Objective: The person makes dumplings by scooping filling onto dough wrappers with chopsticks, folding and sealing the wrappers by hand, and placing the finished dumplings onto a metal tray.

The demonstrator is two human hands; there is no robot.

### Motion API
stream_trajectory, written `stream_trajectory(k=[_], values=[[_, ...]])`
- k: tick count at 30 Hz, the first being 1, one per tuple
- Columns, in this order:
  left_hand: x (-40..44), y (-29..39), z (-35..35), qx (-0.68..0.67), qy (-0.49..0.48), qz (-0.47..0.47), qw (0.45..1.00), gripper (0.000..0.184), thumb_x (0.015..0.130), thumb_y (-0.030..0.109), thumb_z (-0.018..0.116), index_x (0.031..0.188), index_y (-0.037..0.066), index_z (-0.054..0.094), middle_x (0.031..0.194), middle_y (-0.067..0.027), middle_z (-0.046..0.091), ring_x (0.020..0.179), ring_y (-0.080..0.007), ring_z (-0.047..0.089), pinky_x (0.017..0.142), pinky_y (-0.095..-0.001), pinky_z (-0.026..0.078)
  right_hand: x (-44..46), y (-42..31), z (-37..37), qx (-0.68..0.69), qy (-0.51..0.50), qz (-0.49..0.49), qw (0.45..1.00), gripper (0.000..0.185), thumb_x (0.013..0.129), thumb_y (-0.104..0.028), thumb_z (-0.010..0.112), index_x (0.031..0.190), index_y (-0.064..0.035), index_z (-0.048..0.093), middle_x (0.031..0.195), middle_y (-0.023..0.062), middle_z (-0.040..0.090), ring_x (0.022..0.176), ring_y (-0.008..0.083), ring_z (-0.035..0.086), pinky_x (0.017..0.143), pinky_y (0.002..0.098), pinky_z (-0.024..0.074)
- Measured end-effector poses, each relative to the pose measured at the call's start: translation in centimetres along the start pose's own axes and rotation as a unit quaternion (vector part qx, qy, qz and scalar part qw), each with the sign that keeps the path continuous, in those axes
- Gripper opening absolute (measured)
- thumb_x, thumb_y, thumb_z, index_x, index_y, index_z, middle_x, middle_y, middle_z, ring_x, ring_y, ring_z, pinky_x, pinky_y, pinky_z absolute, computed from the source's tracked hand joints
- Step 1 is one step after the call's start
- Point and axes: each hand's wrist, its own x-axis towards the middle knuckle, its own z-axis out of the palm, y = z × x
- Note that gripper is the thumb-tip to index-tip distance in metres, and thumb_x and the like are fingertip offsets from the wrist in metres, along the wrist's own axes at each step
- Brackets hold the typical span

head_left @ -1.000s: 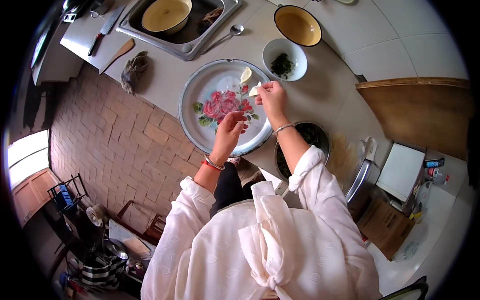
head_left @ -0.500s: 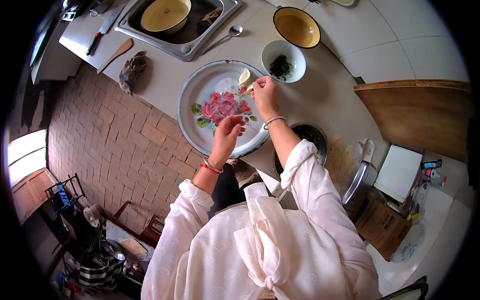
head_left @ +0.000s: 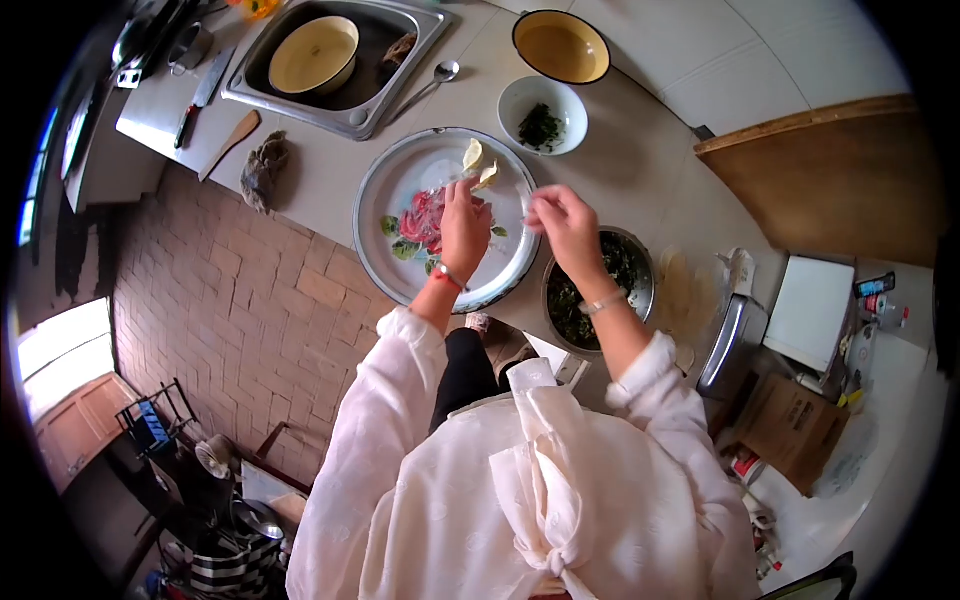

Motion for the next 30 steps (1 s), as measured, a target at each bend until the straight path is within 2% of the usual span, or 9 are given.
stream_trajectory(k=[3, 9, 11, 18, 20, 22, 25, 28, 30], values=[[1.4, -1.4, 2.0, 0.116, 0.017, 0.072, 0.991, 0.021, 0.086, 0.001, 0.061, 0.106, 0.001, 0.059, 0.095, -0.0152, 0.061, 0.080, -0.0252, 0.067, 0.067, -0.0339, 0.055, -5.8, -1.9, -4.2, 0.017, 0.056, -0.049, 0.997, 0.009, 0.096, -0.005, 0.056, 0.100, 0.0019, 0.061, 0.087, 0.0070, 0.066, 0.073, 0.0112, 0.066, 0.065, 0.0239, 0.0548], [2.8, -5.2, 3.7, 0.083, 0.025, 0.038, 0.996, 0.016, 0.083, 0.004, 0.064, 0.099, 0.001, 0.064, 0.088, -0.0128, 0.066, 0.077, -0.0225, 0.065, 0.071, -0.0350, 0.052, -17.6, -1.0, -14.3, -0.024, 0.261, 0.001, 0.965, 0.015, 0.099, -0.012, 0.054, 0.104, 0.0007, 0.061, 0.086, 0.0067, 0.065, 0.073, 0.0119, 0.064, 0.067, 0.0246, 0.0545], [2.4, -1.5, 3.0, 0.030, -0.004, -0.068, 0.997, 0.013, 0.085, 0.009, 0.064, 0.096, 0.003, 0.065, 0.081, -0.0105, 0.066, 0.073, -0.0201, 0.062, 0.070, -0.0338, 0.050, -21.1, 0.7, -16.9, 0.041, 0.331, 0.030, 0.942, 0.015, 0.099, -0.012, 0.056, 0.104, 0.0003, 0.061, 0.086, 0.0068, 0.066, 0.072, 0.0119, 0.064, 0.065, 0.0250, 0.0544], [1.8, -4.2, 2.4, 0.060, -0.029, 0.010, 0.998, 0.032, 0.087, 0.005, 0.068, 0.116, -0.003, 0.055, 0.095, -0.0092, 0.067, 0.082, -0.0172, 0.067, 0.064, -0.0271, 0.055, -28.7, 8.2, -24.7, 0.099, 0.474, 0.041, 0.874, 0.011, 0.097, -0.009, 0.058, 0.101, 0.0006, 0.062, 0.083, 0.0067, 0.066, 0.067, 0.0140, 0.065, 0.059, 0.0263, 0.0535], [1.5, -3.4, 1.6, -0.028, -0.043, -0.081, 0.995, 0.034, 0.086, 0.006, 0.066, 0.117, -0.004, 0.056, 0.095, -0.0149, 0.069, 0.078, -0.0179, 0.068, 0.062, -0.0299, 0.058, -29.1, 9.4, -26.3, 0.102, 0.487, 0.056, 0.866, 0.013, 0.095, -0.012, 0.060, 0.100, 0.0005, 0.062, 0.082, 0.0074, 0.066, 0.068, 0.0157, 0.065, 0.060, 0.0279, 0.0536], [0.5, -1.0, 0.5, -0.005, -0.048, -0.060, 0.997, 0.028, 0.089, 0.004, 0.063, 0.115, -0.006, 0.057, 0.097, -0.0141, 0.069, 0.079, -0.0181, 0.068, 0.073, -0.0288, 0.058, -29.3, 11.9, -27.9, 0.085, 0.468, 0.100, 0.874, 0.017, 0.092, -0.016, 0.065, 0.098, 0.0001, 0.061, 0.081, 0.0090, 0.067, 0.070, 0.0194, 0.067, 0.062, 0.0315, 0.0543], [-3.8, 4.9, -0.4, -0.097, -0.054, 0.012, 0.994, 0.021, 0.092, -0.002, 0.057, 0.113, -0.004, 0.060, 0.099, -0.0112, 0.068, 0.087, -0.0162, 0.067, 0.075, -0.0281, 0.056, -29.9, 15.9, -28.1, -0.375, 0.357, 0.227, 0.825, 0.026, 0.084, -0.027, 0.071, 0.098, -0.0059, 0.063, 0.088, 0.0102, 0.069, 0.080, 0.0267, 0.068, 0.069, 0.0390, 0.0533], [-10.5, 10.7, -0.4, -0.066, -0.104, 0.050, 0.991, 0.019, 0.095, -0.002, 0.051, 0.111, -0.005, 0.061, 0.097, -0.0094, 0.067, 0.084, -0.0143, 0.064, 0.076, -0.0279, 0.054, -30.2, 17.8, -26.2, -0.395, 0.358, 0.263, 0.804, 0.031, 0.078, -0.030, 0.074, 0.094, -0.0074, 0.062, 0.087, 0.0114, 0.068, 0.083, 0.0323, 0.066, 0.072, 0.0433, 0.0518], [-15.3, 12.5, -0.1, -0.165, -0.204, 0.019, 0.965, 0.017, 0.095, -0.005, 0.051, 0.108, -0.004, 0.062, 0.099, -0.0090, 0.067, 0.085, -0.0149, 0.065, 0.077, -0.0266, 0.054, -29.9, 18.3, -25.6, -0.397, 0.362, 0.243, 0.808, 0.025, 0.079, -0.025, 0.073, 0.092, -0.0093, 0.059, 0.096, 0.0095, 0.061, 0.082, 0.0315, 0.065, 0.070, 0.0432, 0.0536]])
